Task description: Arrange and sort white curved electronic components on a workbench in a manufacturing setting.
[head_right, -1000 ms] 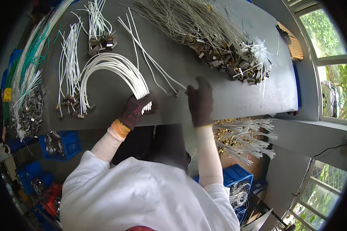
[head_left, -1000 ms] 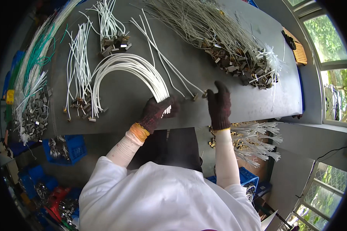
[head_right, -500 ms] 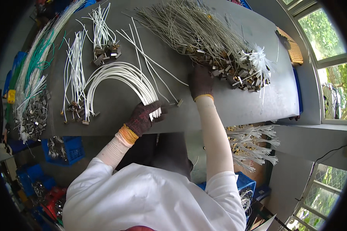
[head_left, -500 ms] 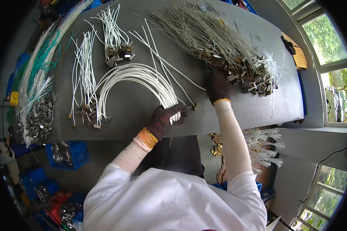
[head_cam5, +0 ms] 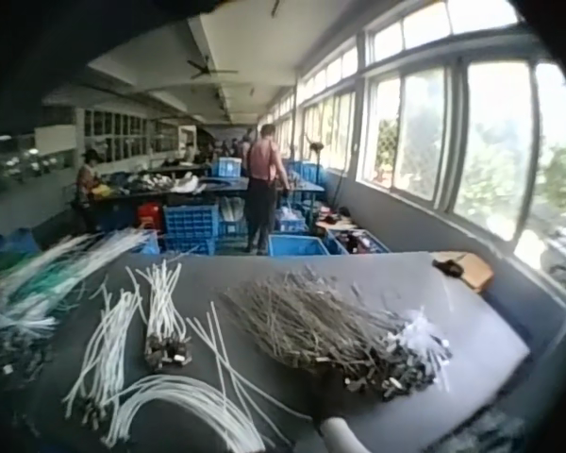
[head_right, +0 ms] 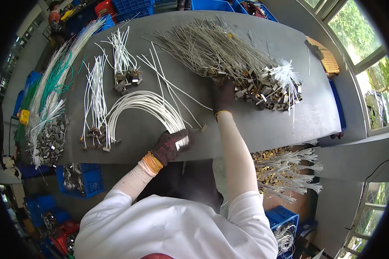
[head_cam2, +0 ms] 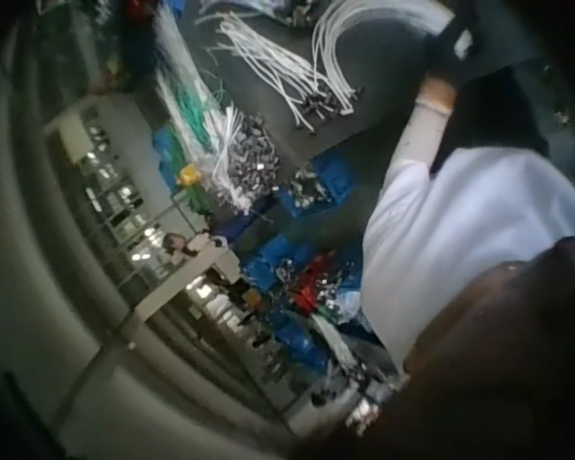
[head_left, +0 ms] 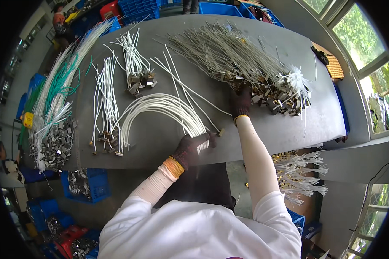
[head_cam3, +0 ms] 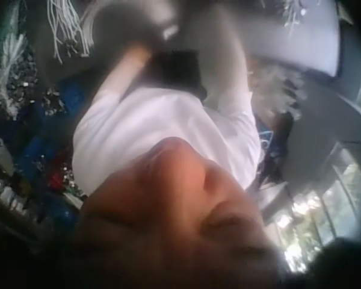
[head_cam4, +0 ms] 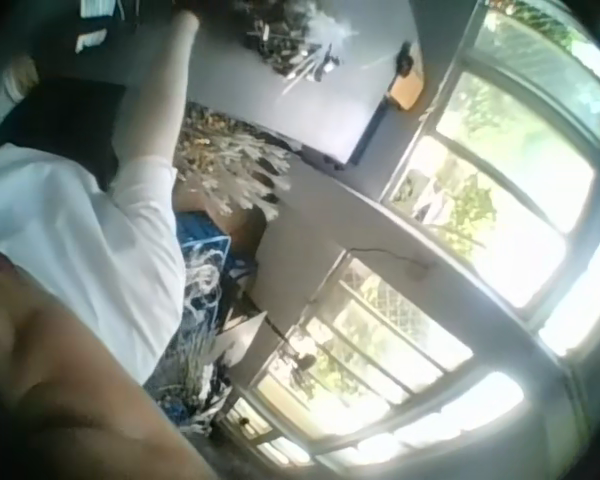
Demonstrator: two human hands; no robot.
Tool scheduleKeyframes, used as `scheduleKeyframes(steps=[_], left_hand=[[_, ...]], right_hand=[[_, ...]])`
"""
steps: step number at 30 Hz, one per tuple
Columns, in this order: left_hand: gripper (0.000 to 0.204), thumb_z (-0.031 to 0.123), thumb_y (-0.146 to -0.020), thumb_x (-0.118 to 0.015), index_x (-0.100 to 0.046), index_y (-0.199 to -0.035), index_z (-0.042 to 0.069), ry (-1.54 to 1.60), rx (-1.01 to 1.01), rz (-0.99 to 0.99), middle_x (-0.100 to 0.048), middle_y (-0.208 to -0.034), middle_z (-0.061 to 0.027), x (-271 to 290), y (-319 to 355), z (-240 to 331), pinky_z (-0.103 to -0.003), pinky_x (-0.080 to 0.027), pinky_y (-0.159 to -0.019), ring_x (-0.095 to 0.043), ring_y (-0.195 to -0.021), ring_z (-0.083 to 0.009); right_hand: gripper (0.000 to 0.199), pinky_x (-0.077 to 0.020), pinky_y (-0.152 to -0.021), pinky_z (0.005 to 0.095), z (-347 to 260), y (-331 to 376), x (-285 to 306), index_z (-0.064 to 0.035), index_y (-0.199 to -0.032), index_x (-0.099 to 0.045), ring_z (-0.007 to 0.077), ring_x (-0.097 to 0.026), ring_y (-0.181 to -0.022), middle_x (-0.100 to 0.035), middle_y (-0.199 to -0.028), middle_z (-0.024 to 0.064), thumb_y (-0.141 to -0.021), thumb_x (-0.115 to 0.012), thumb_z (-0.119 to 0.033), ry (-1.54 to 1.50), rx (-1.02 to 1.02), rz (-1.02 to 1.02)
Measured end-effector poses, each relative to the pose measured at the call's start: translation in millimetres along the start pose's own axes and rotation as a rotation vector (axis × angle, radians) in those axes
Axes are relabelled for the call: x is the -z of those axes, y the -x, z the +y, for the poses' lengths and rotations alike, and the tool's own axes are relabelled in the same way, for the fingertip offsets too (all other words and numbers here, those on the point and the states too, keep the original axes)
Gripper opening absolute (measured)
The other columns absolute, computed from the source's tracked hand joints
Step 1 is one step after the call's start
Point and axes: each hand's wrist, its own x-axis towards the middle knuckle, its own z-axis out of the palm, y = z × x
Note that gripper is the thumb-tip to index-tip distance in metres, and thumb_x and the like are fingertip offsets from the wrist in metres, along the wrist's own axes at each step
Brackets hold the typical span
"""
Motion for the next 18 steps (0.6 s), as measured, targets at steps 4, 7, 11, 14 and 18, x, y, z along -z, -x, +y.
scheduleKeyframes(steps=[4, 7, 11, 14, 18], left_hand=[[0.023, 0.020, -0.086, -0.071, -0.070, -0.107, 0.010, -0.143, -0.123, 0.064, -0.072, -0.102, -0.0070, -3.0, 1.8, -56.5, -0.032, -0.057, -0.080, -0.070, -0.094, -0.0238], [0.024, 0.018, -0.083, -0.074, -0.069, -0.105, 0.008, 0.377, 0.025, 0.109, -0.073, -0.095, -0.0066, -10.1, 0.1, -6.2, -0.032, -0.056, -0.075, -0.071, -0.083, -0.0225], [0.028, 0.017, -0.082, -0.075, -0.066, -0.107, 0.007, -0.428, -0.158, 0.114, -0.071, -0.089, -0.0056, -3.3, -0.2, -10.1, -0.032, -0.055, -0.074, -0.071, -0.079, -0.0201], [0.028, 0.015, -0.082, -0.075, -0.065, -0.107, 0.006, -0.357, -0.315, 0.134, -0.069, -0.086, -0.0050, -5.1, -3.7, -18.9, -0.031, -0.055, -0.073, -0.069, -0.077, -0.0172], [0.026, 0.013, -0.083, -0.074, -0.064, -0.106, 0.005, -0.285, -0.213, 0.065, -0.066, -0.087, -0.0043, -4.1, -9.6, 3.5, -0.030, -0.056, -0.074, -0.066, -0.080, -0.0149]], right_hand=[[0.058, -0.0405, -0.102, 0.0401, -18.8, 2.6, -6.7, 0.0017, -0.131, -0.050, 0.0307, -0.056, -0.120, -0.061, -0.131, 0.0130, -0.093, -0.057, -0.042, 0.605, 0.022, -0.260], [0.062, -0.0389, -0.103, 0.0391, -10.3, 2.0, -16.9, -0.0021, -0.133, -0.052, 0.0323, -0.055, -0.121, -0.058, -0.134, 0.0162, -0.096, -0.048, -0.052, 0.211, -0.008, 0.106], [0.052, -0.0424, -0.099, 0.0391, 0.6, 4.1, -5.5, -0.0017, -0.125, -0.057, 0.0340, -0.057, -0.118, -0.060, -0.129, 0.0187, -0.091, -0.059, -0.041, 0.229, 0.043, -0.049], [0.047, -0.0442, -0.097, 0.0391, -4.3, 4.8, -0.3, -0.0016, -0.121, -0.060, 0.0349, -0.057, -0.117, -0.061, -0.126, 0.0199, -0.089, -0.064, -0.036, 0.244, 0.065, -0.139], [0.038, -0.0506, -0.084, 0.0441, -27.9, 18.3, 36.1, -0.0035, -0.111, -0.064, 0.0392, -0.064, -0.099, -0.067, -0.105, 0.0227, -0.078, -0.067, -0.022, 0.331, 0.102, -0.262]])
